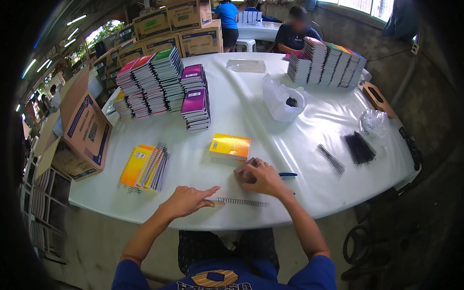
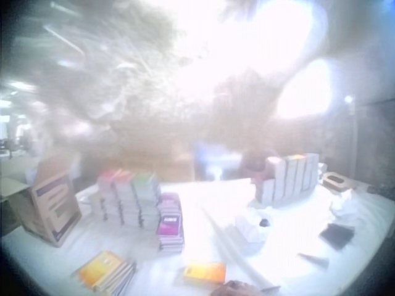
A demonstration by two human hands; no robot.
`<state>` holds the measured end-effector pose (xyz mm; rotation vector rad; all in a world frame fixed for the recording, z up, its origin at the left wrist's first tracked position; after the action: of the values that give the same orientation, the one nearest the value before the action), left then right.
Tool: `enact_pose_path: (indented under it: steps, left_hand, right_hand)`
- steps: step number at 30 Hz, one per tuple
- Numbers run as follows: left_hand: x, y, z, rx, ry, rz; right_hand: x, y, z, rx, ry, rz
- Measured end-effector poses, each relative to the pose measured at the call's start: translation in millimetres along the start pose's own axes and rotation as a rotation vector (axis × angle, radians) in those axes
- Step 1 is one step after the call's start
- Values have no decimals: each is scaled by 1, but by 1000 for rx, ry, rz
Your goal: The person binds notebooks by sliding a wire spiral through the holes, trimming the excess wire with pliers, and placing the finished notebook onto a stack.
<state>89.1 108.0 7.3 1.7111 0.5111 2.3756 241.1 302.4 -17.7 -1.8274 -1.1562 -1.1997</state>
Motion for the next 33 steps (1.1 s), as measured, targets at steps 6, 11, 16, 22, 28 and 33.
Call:
enact_pose_path:
  steps: [6,11,16,22,28,33]
  left_hand:
    - [-9,-9,-14,-33,-19,104]
    - [1,-7,-1,11,48,96]
    - [2,-9,-12,-31,71,151]
    - [4,-7,-12,-60,82,217]
    - [4,-2,-23,10,3,258]
    - [14,8,-27,60,3,352]
  right_hand:
    - [7,-6,-29,268,-451,-516]
    - [12,-5,-17,505,-1014,-499]
    - [11,-12,-26,421,-798,-524]
    - [2,-13,-28,434,-900,-505]
    - [-3,-26,-41,288,-566,-521]
    - [5,-29,-43,444,-732,-486]
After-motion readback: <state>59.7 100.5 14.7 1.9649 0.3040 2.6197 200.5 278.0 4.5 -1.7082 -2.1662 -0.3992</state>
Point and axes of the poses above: each hand's wrist, its own y-axis away from the middle knuckle, its own x-axis out of the back of the hand, z = x × y, the point moved 4 cm from there along -y, towards the middle knuckle, and after that the axes turned 9 degrees about y, right-handed, at the moved point
